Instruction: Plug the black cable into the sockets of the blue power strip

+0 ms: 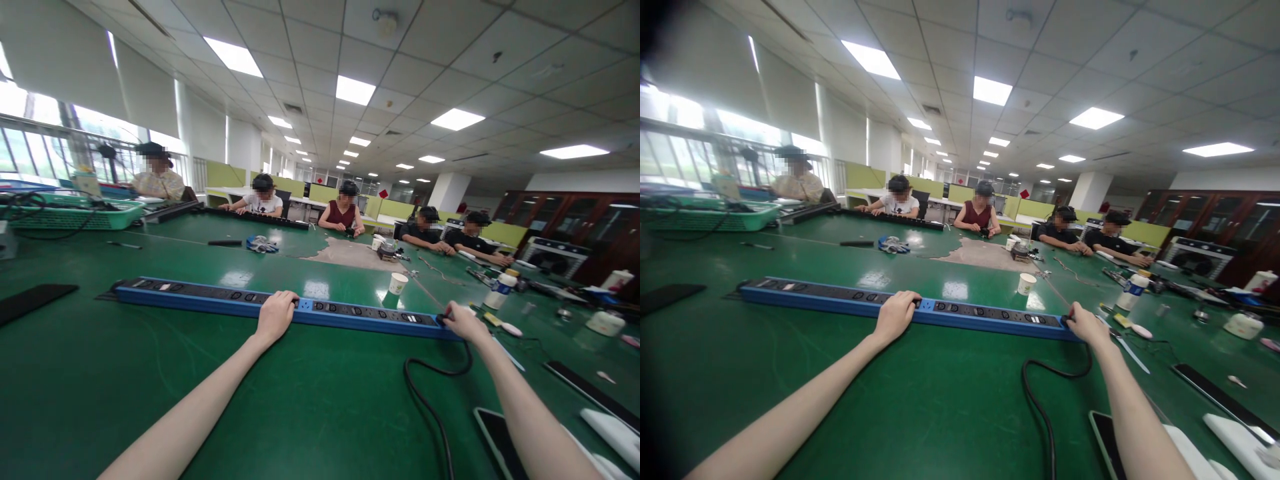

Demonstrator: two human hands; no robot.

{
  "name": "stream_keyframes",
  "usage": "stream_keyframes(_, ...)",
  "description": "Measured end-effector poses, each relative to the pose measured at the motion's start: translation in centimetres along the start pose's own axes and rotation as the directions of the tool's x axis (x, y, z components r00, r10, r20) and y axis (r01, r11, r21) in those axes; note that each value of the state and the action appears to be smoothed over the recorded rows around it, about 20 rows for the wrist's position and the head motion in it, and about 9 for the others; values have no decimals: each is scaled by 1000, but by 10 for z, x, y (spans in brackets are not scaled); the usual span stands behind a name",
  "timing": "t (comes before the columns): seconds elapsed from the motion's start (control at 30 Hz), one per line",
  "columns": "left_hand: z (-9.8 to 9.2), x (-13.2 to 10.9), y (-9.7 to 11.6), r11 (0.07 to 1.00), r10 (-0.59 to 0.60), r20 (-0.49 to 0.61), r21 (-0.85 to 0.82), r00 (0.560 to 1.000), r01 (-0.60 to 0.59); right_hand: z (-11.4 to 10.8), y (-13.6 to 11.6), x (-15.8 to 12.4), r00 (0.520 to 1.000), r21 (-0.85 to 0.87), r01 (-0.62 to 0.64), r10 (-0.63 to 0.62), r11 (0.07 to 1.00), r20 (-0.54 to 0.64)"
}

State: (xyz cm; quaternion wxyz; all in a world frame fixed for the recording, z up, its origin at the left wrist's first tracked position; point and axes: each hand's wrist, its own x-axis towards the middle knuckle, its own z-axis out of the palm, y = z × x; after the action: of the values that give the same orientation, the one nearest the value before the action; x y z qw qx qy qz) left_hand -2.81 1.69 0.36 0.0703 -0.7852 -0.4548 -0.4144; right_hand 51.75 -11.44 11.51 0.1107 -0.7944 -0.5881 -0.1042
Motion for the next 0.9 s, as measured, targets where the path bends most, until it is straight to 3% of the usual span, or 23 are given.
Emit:
stream_keyframes(0.2,-2,0,0,1000,-6,6,0,1000,6,-20,-10,-8,996,138,92,-89,986,-25)
stream_keyframes(0.33,-1,-1,-2,1000,-1,2,-7,1000,1,-48,-4,5,988,299,119,-83,947,-129)
stream_keyframes(0.43,-1,-1,-3,1000,8,0,-9,1000,-8,-62,6,17,983,363,167,-124,917,-137)
stream_keyframes(0.57,-1,-2,-3,1000,4,-2,-5,1000,-4,-60,25,24,969,256,240,-245,937,-12)
stream_keyframes(0.7,-2,-2,-2,1000,1,-2,-6,1000,-1,-54,38,15,960,6,265,-264,964,91)
stream_keyframes(0.9,-4,-1,0,1000,-8,-1,-18,1000,7,-60,23,0,967,-144,244,-229,959,110)
